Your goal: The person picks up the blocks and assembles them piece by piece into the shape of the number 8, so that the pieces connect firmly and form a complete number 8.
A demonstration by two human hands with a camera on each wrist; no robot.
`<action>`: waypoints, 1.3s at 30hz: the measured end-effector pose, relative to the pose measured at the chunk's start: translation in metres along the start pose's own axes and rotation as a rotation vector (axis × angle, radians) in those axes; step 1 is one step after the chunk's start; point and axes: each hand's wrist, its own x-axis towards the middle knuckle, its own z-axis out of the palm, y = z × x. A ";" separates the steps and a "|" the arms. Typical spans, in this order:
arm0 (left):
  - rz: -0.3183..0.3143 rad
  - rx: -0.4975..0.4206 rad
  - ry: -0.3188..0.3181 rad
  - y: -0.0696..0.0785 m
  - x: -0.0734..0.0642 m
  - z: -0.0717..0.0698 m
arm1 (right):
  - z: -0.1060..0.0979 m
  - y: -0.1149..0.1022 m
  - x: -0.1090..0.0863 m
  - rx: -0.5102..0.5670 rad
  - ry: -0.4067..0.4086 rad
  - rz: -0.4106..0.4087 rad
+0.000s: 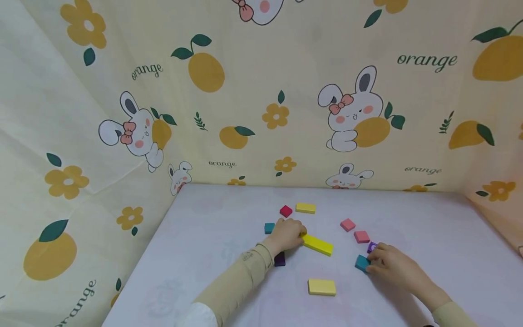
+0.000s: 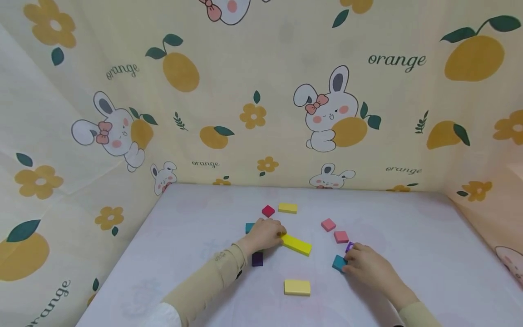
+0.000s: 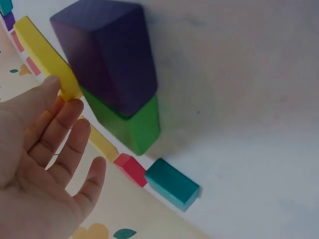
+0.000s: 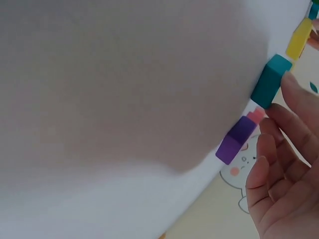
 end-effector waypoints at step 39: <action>0.067 0.273 0.010 0.006 0.001 0.002 | 0.008 -0.025 0.035 -0.080 -0.013 -0.139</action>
